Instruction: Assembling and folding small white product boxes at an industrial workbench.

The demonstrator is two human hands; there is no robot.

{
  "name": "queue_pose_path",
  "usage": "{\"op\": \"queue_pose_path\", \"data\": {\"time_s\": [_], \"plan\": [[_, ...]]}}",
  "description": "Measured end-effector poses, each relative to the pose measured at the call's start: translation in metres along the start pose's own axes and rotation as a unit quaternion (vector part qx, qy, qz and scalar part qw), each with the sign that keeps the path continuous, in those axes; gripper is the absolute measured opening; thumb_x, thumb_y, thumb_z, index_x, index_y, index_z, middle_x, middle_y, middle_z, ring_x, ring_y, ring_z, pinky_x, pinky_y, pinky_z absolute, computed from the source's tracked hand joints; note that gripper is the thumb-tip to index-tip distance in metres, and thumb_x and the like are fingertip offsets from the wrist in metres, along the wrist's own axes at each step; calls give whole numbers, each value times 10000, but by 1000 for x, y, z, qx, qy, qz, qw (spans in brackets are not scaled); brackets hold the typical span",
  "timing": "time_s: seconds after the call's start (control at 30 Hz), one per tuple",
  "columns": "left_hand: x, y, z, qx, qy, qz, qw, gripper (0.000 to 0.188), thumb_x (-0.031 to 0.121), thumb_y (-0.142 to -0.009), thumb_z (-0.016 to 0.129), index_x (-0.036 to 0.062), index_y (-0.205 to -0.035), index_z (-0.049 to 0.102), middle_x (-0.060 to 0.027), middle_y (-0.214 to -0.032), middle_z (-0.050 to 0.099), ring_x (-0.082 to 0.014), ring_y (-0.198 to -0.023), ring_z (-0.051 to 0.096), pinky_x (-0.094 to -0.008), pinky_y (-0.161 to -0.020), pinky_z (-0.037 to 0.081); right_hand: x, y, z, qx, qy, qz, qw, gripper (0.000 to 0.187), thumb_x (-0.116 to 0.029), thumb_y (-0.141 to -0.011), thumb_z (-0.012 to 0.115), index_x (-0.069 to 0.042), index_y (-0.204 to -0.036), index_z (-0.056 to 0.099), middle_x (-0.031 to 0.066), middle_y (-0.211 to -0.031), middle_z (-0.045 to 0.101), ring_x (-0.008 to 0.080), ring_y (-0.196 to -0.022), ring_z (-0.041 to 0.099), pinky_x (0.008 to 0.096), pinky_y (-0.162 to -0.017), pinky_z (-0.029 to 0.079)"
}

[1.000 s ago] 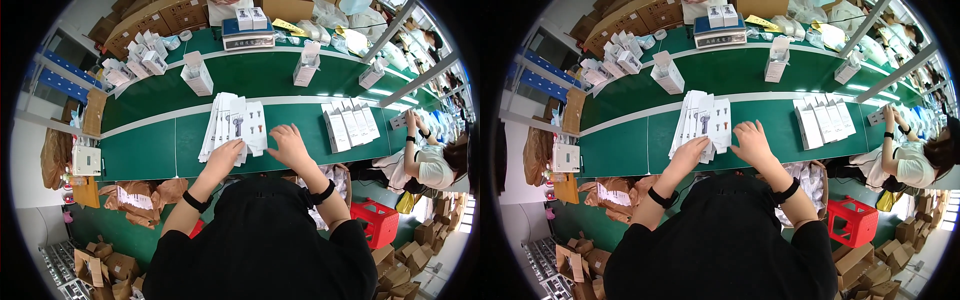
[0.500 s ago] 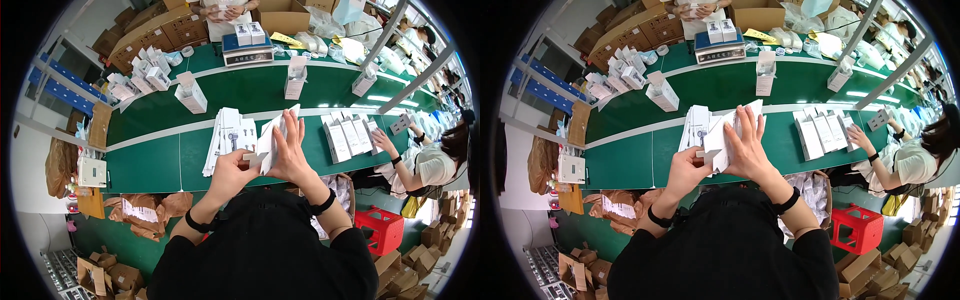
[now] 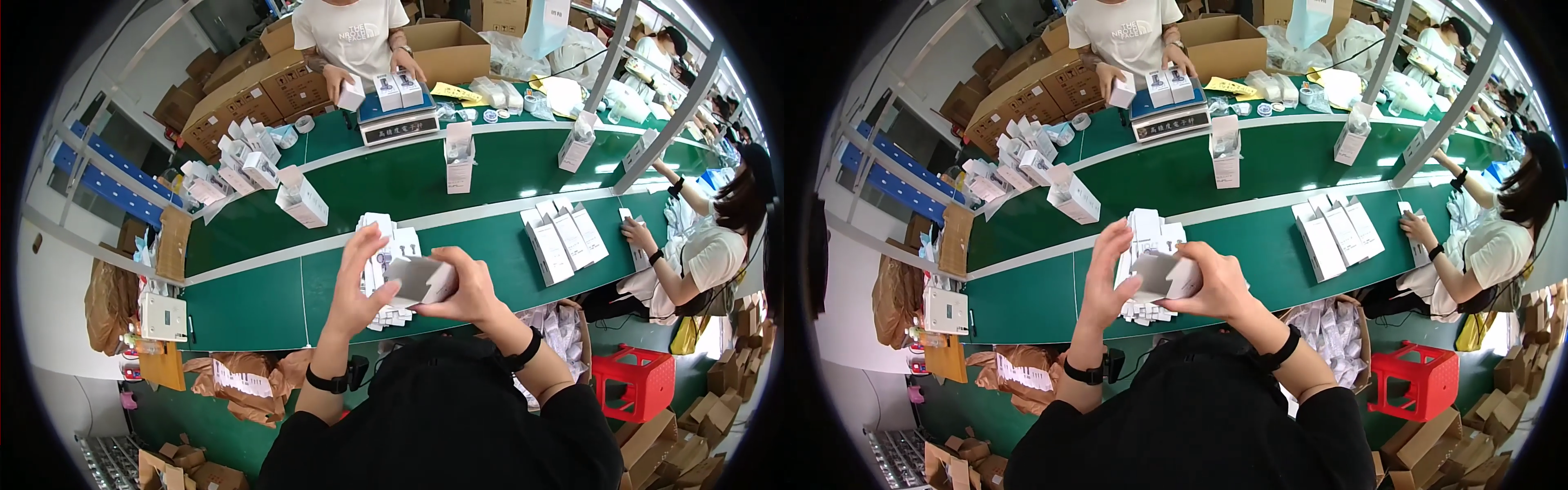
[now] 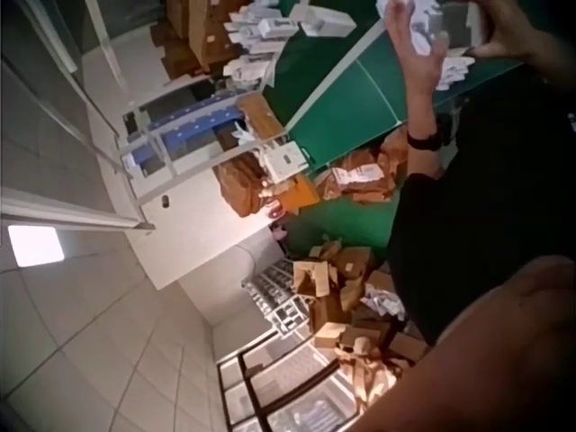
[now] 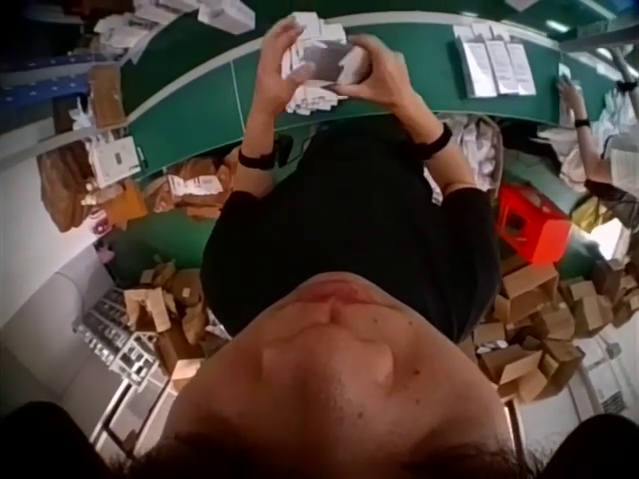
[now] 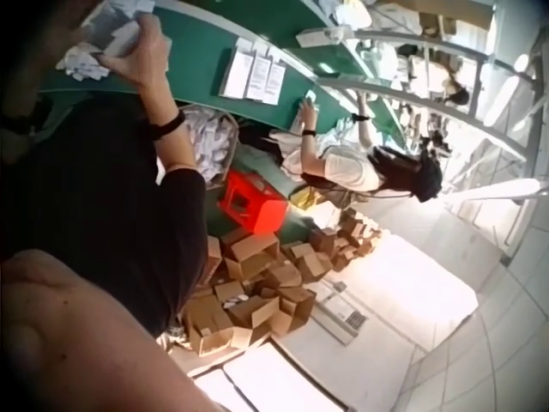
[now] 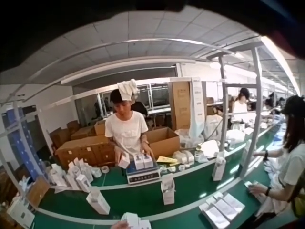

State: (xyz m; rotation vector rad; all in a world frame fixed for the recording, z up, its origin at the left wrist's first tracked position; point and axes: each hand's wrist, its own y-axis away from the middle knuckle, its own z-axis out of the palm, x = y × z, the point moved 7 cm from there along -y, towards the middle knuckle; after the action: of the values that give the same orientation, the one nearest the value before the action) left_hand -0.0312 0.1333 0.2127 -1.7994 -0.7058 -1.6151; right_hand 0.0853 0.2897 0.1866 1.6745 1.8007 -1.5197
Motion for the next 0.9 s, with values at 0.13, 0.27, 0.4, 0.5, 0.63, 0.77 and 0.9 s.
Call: {"op": "queue_pose_path", "data": {"time_s": [0.13, 0.27, 0.4, 0.5, 0.63, 0.77, 0.9], "plan": [[31, 2, 21, -84, 165, 240, 953, 791, 290, -808, 920, 75, -1462, 530, -218, -1488, 538, -362, -1313, 608, -464, -987, 551, -14, -16, -14, 22, -164, 10, 986, 896, -367, -751, 898, 6, -1441, 465, 203, -1274, 638, 343, -1135, 668, 405, -973, 537], [41, 5, 40, -91, -55, 360, 927, 772, 395, -838, 884, 94, -1441, 507, -211, -1571, 453, -384, -1434, 491, -516, -1132, 445, -43, -29, -30, 29, -216, 35, 975, 635, -231, -894, 754, 19, -1418, 497, 201, -1281, 638, 341, -1135, 663, 399, -977, 523], [41, 5, 58, -61, -41, 328, 942, 599, 376, -948, 757, 101, -1409, 491, -205, -1589, 438, -338, -1455, 458, -481, -1197, 369, -52, -24, -38, 50, -210, 79, 973, 493, -150, -950, 637, 33, -1394, 527, 162, -1297, 621, 255, -1174, 621, 351, -986, 490], [22, -4, 72, -56, 157, 123, 978, 435, 275, -1030, 653, 86, -1385, 486, -187, -1557, 469, -325, -1482, 436, -430, -1210, 347, -48, -18, -43, 89, -205, 78, 972, 441, -107, -954, 593, 36, -1369, 550, 150, -1293, 623, 239, -1179, 616, 337, -990, 483], [-6, -7, 88, -60, 242, -40, 968, 362, 116, -1047, 544, 57, -1398, 477, -164, -1530, 493, -273, -1427, 476, -396, -1181, 378, -32, -14, -48, 133, -231, 92, 959, 395, -44, -941, 558, 32, -1327, 579, 153, -1269, 645, 268, -1152, 642, 346, -992, 495], [19, -2, 93, -75, 116, 163, 977, 384, 40, -1029, 500, 43, -1412, 466, -140, -1491, 520, -241, -1357, 510, -383, -1158, 399, -10, -4, -42, 150, -276, 168, 934, 404, -23, -920, 553, 27, -1319, 588, 110, -1226, 651, 195, -1094, 619, 316, -952, 491], [5, -3, 96, -48, 135, 72, 987, 402, 32, -1045, 481, 46, -1446, 455, -144, -1478, 526, -234, -1333, 521, -359, -1137, 409, -4, -2, -41, 150, -270, 165, 937, 409, -35, -917, 571, 17, -1322, 592, 51, -1156, 652, 112, -1006, 587, 265, -879, 482]]}}
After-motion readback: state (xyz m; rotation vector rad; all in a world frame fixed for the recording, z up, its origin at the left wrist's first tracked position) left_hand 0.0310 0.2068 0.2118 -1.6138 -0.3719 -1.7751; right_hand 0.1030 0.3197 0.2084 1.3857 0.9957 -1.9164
